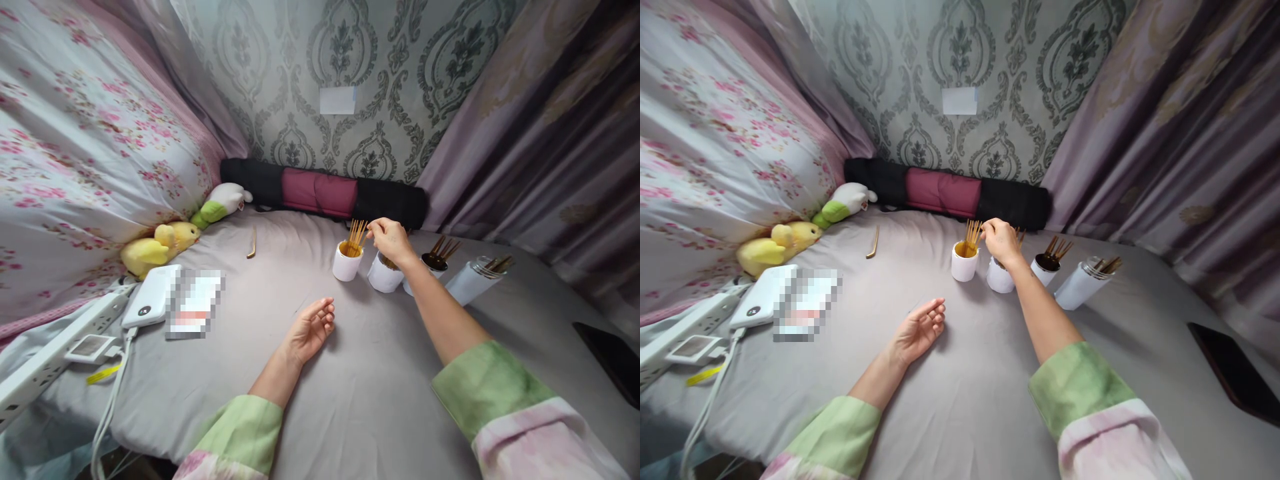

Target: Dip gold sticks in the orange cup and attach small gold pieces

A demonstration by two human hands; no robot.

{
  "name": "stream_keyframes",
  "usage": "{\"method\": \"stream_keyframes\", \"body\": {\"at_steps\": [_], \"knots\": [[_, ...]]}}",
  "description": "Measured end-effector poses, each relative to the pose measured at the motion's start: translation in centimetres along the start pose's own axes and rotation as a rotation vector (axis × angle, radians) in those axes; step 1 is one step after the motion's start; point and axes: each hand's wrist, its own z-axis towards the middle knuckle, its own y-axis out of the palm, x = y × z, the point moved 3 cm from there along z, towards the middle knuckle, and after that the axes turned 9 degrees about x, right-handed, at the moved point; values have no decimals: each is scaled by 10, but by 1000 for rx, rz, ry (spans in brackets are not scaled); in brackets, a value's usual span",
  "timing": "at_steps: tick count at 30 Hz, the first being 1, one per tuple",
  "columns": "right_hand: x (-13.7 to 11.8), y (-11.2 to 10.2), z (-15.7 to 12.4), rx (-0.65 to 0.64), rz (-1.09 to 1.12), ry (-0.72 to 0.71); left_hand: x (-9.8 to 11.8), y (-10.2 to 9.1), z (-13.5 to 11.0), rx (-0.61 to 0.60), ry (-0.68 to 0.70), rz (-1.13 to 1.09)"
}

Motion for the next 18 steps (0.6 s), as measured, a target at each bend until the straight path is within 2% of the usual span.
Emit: {"method": "stream_keyframes", "body": {"at_steps": [18], "knots": [[10, 14, 1, 17, 24, 42, 0, -1, 1, 6, 13, 17]]}}
